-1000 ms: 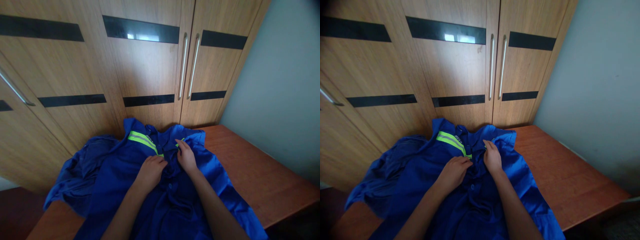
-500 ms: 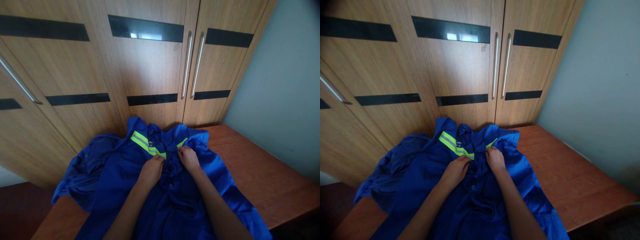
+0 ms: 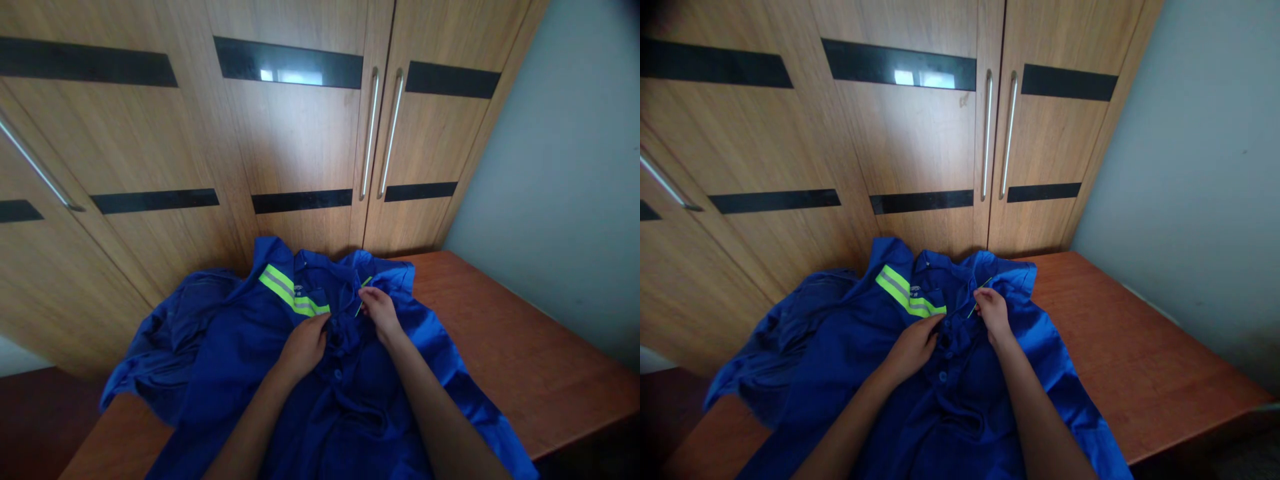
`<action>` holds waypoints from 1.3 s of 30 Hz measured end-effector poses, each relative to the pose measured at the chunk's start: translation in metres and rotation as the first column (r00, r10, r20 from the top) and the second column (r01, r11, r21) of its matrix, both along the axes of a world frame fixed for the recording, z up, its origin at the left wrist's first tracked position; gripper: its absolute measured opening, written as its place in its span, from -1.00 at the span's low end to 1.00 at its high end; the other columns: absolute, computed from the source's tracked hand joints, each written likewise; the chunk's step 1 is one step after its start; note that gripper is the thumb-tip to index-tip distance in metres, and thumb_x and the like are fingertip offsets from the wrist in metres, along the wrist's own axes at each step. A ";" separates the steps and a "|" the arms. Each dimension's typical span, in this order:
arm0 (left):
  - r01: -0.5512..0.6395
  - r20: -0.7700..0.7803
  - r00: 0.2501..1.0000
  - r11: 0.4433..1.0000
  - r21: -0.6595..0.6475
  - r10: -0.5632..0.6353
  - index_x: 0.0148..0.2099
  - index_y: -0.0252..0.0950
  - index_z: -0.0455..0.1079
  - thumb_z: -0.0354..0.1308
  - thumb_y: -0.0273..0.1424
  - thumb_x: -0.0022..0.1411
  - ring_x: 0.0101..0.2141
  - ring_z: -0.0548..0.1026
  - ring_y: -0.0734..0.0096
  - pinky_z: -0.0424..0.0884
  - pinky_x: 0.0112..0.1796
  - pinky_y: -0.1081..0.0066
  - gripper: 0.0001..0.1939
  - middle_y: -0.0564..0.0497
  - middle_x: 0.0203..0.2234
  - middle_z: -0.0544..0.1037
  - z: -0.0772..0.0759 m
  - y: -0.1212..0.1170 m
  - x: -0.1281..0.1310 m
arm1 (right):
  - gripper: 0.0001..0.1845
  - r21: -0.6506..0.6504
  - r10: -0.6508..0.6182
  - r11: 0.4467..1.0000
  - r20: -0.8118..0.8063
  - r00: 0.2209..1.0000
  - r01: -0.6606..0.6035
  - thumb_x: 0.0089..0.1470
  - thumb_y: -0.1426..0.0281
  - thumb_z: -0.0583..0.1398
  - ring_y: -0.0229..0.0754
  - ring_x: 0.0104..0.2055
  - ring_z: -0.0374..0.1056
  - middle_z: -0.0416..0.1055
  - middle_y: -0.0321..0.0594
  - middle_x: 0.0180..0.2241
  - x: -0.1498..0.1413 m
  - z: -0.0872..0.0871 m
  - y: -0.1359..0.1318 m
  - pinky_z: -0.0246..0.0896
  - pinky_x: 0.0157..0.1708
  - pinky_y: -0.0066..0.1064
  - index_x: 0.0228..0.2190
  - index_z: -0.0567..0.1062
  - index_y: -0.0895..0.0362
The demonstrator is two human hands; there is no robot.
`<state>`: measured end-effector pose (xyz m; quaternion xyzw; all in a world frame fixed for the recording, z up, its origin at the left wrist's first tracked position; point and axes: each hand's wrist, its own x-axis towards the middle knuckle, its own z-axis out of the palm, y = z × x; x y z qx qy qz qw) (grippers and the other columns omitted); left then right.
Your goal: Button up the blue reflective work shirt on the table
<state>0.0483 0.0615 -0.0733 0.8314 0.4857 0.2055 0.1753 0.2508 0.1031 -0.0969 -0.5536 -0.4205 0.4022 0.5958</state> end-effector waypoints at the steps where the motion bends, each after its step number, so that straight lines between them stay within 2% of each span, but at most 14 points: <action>1: 0.001 0.006 1.000 1.000 -0.019 0.000 0.20 -0.32 0.27 -0.02 -0.56 0.19 0.04 0.41 0.25 0.26 0.09 0.31 -0.50 -0.13 0.07 0.44 -0.002 0.002 0.000 | -0.71 0.022 -0.041 0.999 0.052 0.998 0.040 -0.12 0.21 0.24 -0.23 -0.54 0.27 0.36 -0.29 -0.53 0.000 0.000 0.000 0.21 -0.50 -0.39 -0.35 0.46 0.13; 3: 0.002 0.020 1.000 0.999 -0.042 -0.002 0.21 -0.32 0.25 -0.02 -0.58 0.17 0.04 0.41 0.26 0.26 0.09 0.33 -0.47 -0.12 0.07 0.45 -0.003 0.006 0.001 | -0.77 0.122 -0.153 0.985 0.266 0.952 0.124 -0.15 0.36 0.23 -0.19 -0.43 0.31 0.40 -0.24 -0.42 -0.001 0.002 -0.001 0.24 -0.36 -0.35 -0.33 0.46 0.11; 6: 0.017 0.020 1.000 0.999 -0.045 -0.016 0.13 -0.26 0.34 0.00 -0.60 0.12 0.02 0.43 0.28 0.27 0.07 0.35 -0.49 -0.07 0.02 0.49 -0.001 0.011 0.005 | -0.80 0.252 -0.216 0.965 0.634 0.742 0.066 -0.11 0.52 0.14 -0.13 -0.25 0.34 0.44 -0.17 -0.33 -0.004 0.008 -0.006 0.21 -0.16 -0.33 -0.38 0.49 0.10; 9: -0.004 -0.023 1.000 1.000 -0.021 0.004 -0.06 -0.22 0.47 0.03 -0.59 0.11 -0.10 0.50 0.27 0.35 -0.05 0.37 -0.61 -0.05 -0.12 0.57 0.004 0.013 0.010 | -0.76 0.147 -0.125 0.989 0.765 0.632 0.017 0.01 0.47 0.09 -0.12 -0.21 0.38 0.48 -0.17 -0.31 -0.008 0.014 -0.013 0.19 -0.16 -0.36 -0.31 0.53 0.09; 14: -0.050 -0.074 0.996 0.997 0.056 0.055 -0.26 -0.21 0.51 0.05 -0.56 0.13 -0.26 0.53 0.29 0.37 -0.21 0.40 -0.76 -0.02 -0.30 0.60 0.015 0.015 0.014 | -0.74 -0.038 -0.015 0.997 0.774 0.633 0.070 0.04 0.27 0.16 -0.05 -0.23 0.42 0.53 -0.20 -0.31 -0.010 0.016 -0.017 0.18 -0.28 -0.32 -0.22 0.54 0.02; 16: -0.076 -0.044 0.996 0.991 0.108 0.081 -0.25 -0.21 0.51 0.07 -0.54 0.15 -0.26 0.52 0.30 0.37 -0.20 0.41 -0.78 -0.02 -0.29 0.60 0.021 0.018 0.013 | -0.78 -0.035 -0.014 0.998 0.671 0.742 0.051 -0.05 0.34 0.21 -0.05 -0.25 0.42 0.53 -0.21 -0.34 -0.009 0.012 -0.013 0.18 -0.26 -0.31 -0.29 0.57 0.02; 19: -0.108 -0.002 0.994 0.974 0.197 0.110 -0.23 -0.20 0.50 0.09 -0.51 0.18 -0.28 0.51 0.34 0.36 -0.23 0.42 -0.81 -0.01 -0.29 0.59 0.031 0.023 0.011 | -0.84 0.019 -0.040 0.999 0.313 0.949 0.035 -0.13 0.39 0.25 -0.10 -0.30 0.41 0.52 -0.23 -0.42 -0.005 0.007 -0.004 0.20 -0.23 -0.31 -0.39 0.58 0.05; 24: -0.053 0.042 0.998 0.958 0.281 0.043 -0.25 -0.19 0.49 0.10 -0.54 0.17 -0.32 0.51 0.37 0.36 -0.27 0.44 -0.81 0.03 -0.32 0.58 0.052 0.037 0.012 | -0.73 0.012 -0.029 0.999 -0.042 0.999 0.030 -0.11 0.28 0.26 -0.22 -0.47 0.35 0.47 -0.27 -0.49 -0.001 0.008 0.001 0.19 -0.47 -0.41 -0.30 0.55 0.11; 26: -0.007 0.079 0.997 0.954 0.299 -0.017 -0.27 -0.21 0.49 0.10 -0.55 0.16 -0.32 0.51 0.38 0.37 -0.27 0.45 -0.82 0.04 -0.34 0.58 0.060 0.043 0.016 | -0.70 -0.011 0.022 1.000 -0.318 0.948 -0.027 -0.17 0.32 0.31 -0.29 -0.53 0.27 0.41 -0.32 -0.54 0.001 0.010 0.000 0.11 -0.56 -0.48 -0.30 0.54 0.11; 30: 0.060 0.220 0.968 0.963 0.262 -0.120 -0.22 -0.23 0.47 0.09 -0.51 0.19 -0.29 0.52 0.42 0.39 -0.21 0.48 -0.83 0.05 -0.31 0.60 0.065 0.051 0.022 | -0.73 0.019 0.164 0.977 -0.696 0.699 -0.211 -0.23 0.47 0.34 -0.38 -0.56 0.20 0.36 -0.38 -0.56 0.006 0.015 -0.002 0.02 -0.62 -0.57 -0.36 0.52 0.12; 32: 0.074 0.197 0.973 0.971 0.226 -0.120 -0.15 -0.22 0.46 0.04 -0.49 0.23 -0.22 0.53 0.40 0.38 -0.16 0.47 -0.80 0.04 -0.24 0.60 0.063 0.053 0.019 | -0.76 0.041 0.213 0.959 -0.757 0.618 -0.280 -0.22 0.51 0.31 -0.40 -0.57 0.18 0.35 -0.39 -0.56 0.008 0.016 -0.002 0.01 -0.64 -0.59 -0.38 0.50 0.13; 34: 0.061 0.052 0.996 0.984 0.169 -0.071 -0.12 -0.22 0.45 -0.02 -0.47 0.27 -0.15 0.51 0.35 0.36 -0.12 0.43 -0.76 0.00 -0.18 0.59 0.059 0.054 0.012 | -0.78 0.054 0.234 0.949 -0.779 0.582 -0.310 -0.21 0.52 0.28 -0.40 -0.59 0.16 0.34 -0.38 -0.57 0.008 0.017 -0.002 0.00 -0.65 -0.59 -0.38 0.49 0.14; 37: 0.026 -0.173 0.985 0.998 0.057 -0.016 -0.19 -0.25 0.47 -0.06 -0.39 0.29 -0.22 0.53 0.25 0.38 -0.18 0.36 -0.74 -0.08 -0.26 0.59 0.050 0.053 -0.001 | -0.80 0.055 0.239 0.947 -0.777 0.582 -0.315 -0.21 0.52 0.25 -0.38 -0.60 0.14 0.31 -0.39 -0.60 0.007 0.018 -0.003 -0.02 -0.67 -0.57 -0.41 0.48 0.13; 39: 0.032 -0.221 0.975 0.999 0.011 -0.029 -0.26 -0.26 0.49 -0.04 -0.35 0.27 -0.28 0.54 0.23 0.38 -0.23 0.35 -0.74 -0.10 -0.33 0.60 0.044 0.051 -0.009 | -0.82 0.059 0.250 0.945 -0.766 0.592 -0.323 -0.23 0.51 0.25 -0.39 -0.60 0.12 0.29 -0.39 -0.61 0.005 0.019 -0.004 -0.03 -0.66 -0.57 -0.44 0.47 0.13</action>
